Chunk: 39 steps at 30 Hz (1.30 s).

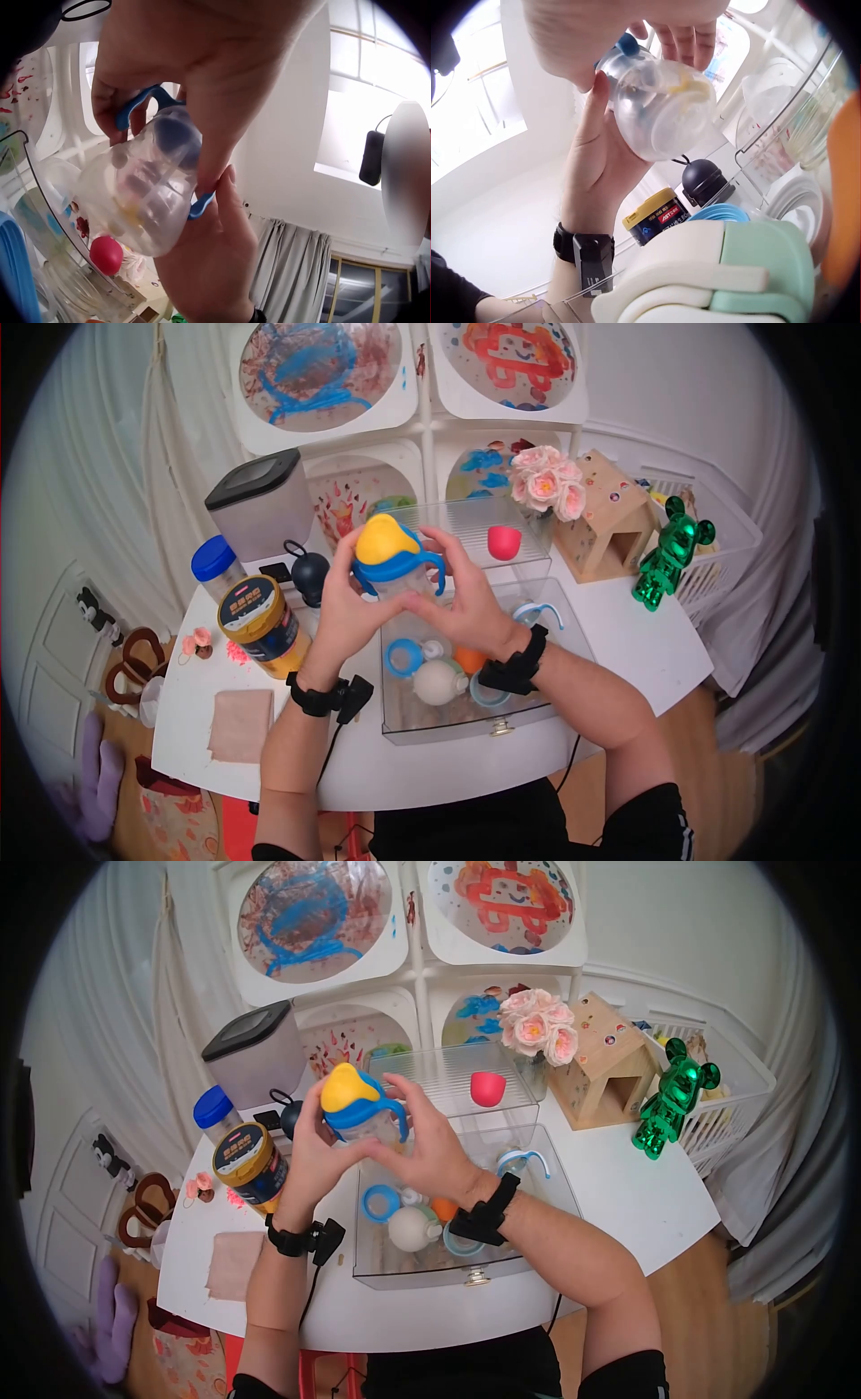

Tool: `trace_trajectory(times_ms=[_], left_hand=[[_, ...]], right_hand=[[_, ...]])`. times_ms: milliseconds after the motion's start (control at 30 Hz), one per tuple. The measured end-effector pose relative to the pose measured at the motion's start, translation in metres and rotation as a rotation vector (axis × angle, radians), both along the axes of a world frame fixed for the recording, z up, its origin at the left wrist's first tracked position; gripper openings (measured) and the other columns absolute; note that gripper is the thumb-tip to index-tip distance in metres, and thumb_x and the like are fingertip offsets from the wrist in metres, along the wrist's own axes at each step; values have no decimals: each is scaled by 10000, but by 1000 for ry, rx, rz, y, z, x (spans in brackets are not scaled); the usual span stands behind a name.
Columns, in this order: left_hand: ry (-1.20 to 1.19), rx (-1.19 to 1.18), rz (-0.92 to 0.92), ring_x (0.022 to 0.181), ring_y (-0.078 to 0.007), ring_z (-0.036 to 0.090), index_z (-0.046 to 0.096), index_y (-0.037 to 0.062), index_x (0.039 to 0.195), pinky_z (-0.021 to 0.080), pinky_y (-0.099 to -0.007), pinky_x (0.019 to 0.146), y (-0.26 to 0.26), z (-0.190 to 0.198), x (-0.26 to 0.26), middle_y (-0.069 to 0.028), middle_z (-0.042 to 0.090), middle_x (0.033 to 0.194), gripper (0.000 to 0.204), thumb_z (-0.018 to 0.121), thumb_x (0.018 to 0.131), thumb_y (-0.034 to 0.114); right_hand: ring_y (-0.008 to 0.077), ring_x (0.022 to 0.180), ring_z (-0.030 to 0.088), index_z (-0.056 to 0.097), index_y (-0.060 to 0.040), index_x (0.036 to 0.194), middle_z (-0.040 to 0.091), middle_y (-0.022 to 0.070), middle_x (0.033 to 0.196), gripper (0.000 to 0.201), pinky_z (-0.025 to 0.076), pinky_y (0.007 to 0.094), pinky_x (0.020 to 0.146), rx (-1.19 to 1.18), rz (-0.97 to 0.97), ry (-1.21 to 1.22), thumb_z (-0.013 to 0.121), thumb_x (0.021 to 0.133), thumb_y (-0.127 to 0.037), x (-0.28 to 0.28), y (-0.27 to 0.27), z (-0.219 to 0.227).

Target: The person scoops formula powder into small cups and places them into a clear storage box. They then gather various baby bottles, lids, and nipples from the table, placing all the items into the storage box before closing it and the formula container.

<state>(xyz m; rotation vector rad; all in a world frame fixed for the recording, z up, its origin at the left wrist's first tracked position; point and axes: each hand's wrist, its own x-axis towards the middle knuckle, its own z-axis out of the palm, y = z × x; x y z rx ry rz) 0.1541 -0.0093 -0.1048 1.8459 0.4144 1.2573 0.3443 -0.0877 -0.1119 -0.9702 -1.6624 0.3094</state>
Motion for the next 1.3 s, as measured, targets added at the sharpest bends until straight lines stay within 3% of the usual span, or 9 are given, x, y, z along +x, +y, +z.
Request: trace_trajectory(times_ms=[167, 367, 467, 500, 600, 700, 800, 1000, 1300], left_hand=[[-294, -201, -153, 1385, -218, 535, 350, 63, 1592, 461, -380, 1174, -3, 7, -6, -103, 519, 1484, 999, 924, 777, -9], [-229, -189, -230, 1320, -190, 572, 479, 31, 1519, 467, -341, 1119, 15, -1, -24, -77, 564, 1409, 750, 882, 908, 196], [-46, -85, 101, 1281, -167, 590, 583, 4, 1434, 474, -332, 1095, 22, 0, -34, -64, 593, 1375, 609, 836, 961, 294], [-73, -133, 50, 1284, -159, 593, 608, -9, 1438, 475, -330, 1095, 19, 5, -36, -74, 607, 1406, 577, 826, 968, 245], [-113, -176, -69, 1299, -163, 592, 543, -6, 1524, 460, -330, 1112, 12, 14, -39, -83, 617, 1440, 621, 784, 996, 215], [-123, -138, -40, 1349, -166, 583, 434, -20, 1601, 432, -308, 1130, 6, 22, -39, -95, 621, 1488, 777, 776, 1003, 340], [-241, -227, -175, 1289, -134, 593, 453, 16, 1588, 453, -285, 1082, 15, 18, -39, -75, 637, 1437, 675, 718, 1045, 317], [-104, -239, 32, 1099, -82, 597, 517, 73, 1506, 484, -254, 950, 6, 17, -32, -34, 649, 1309, 479, 656, 1089, 263], [-166, -186, -83, 1168, -121, 630, 501, 63, 1501, 508, -280, 973, 13, 12, -36, -66, 655, 1322, 511, 700, 1052, 201]], right_hand=[[388, 1307, 619, 326, -25, 1595, 583, 236, 1436, 1027, 500, 444, 1120, -94, 50, -59, 926, 790, -237, -9, -3, 0], [435, 1259, 644, 382, -22, 1497, 612, 250, 1346, 921, 543, 455, 1059, -211, -121, -97, 911, 760, -186, -10, -6, -1], [433, 1188, 683, 408, -32, 1444, 646, 239, 1278, 860, 567, 453, 1004, -214, -177, -85, 905, 755, -172, -14, -8, 3], [430, 1167, 692, 421, -32, 1427, 655, 231, 1263, 841, 570, 448, 994, -195, -178, -91, 906, 755, -175, -14, -8, 3], [412, 1130, 706, 462, -33, 1394, 668, 213, 1241, 796, 576, 433, 971, -121, -168, -100, 911, 753, -180, -12, -7, 1], [376, 1151, 695, 501, -31, 1394, 651, 205, 1272, 777, 580, 417, 961, -45, -149, -75, 914, 752, -175, -7, -4, 2], [337, 1182, 675, 522, -31, 1410, 623, 194, 1306, 773, 585, 399, 952, -10, -168, -52, 911, 754, -157, -7, -4, 5], [312, 1212, 659, 520, -30, 1429, 592, 178, 1331, 776, 591, 382, 947, 76, -178, -122, 905, 761, -123, -8, -4, 1], [344, 1243, 633, 504, -29, 1437, 569, 193, 1347, 772, 574, 393, 966, 28, -109, -27, 889, 772, -104, -6, -1, -2]])
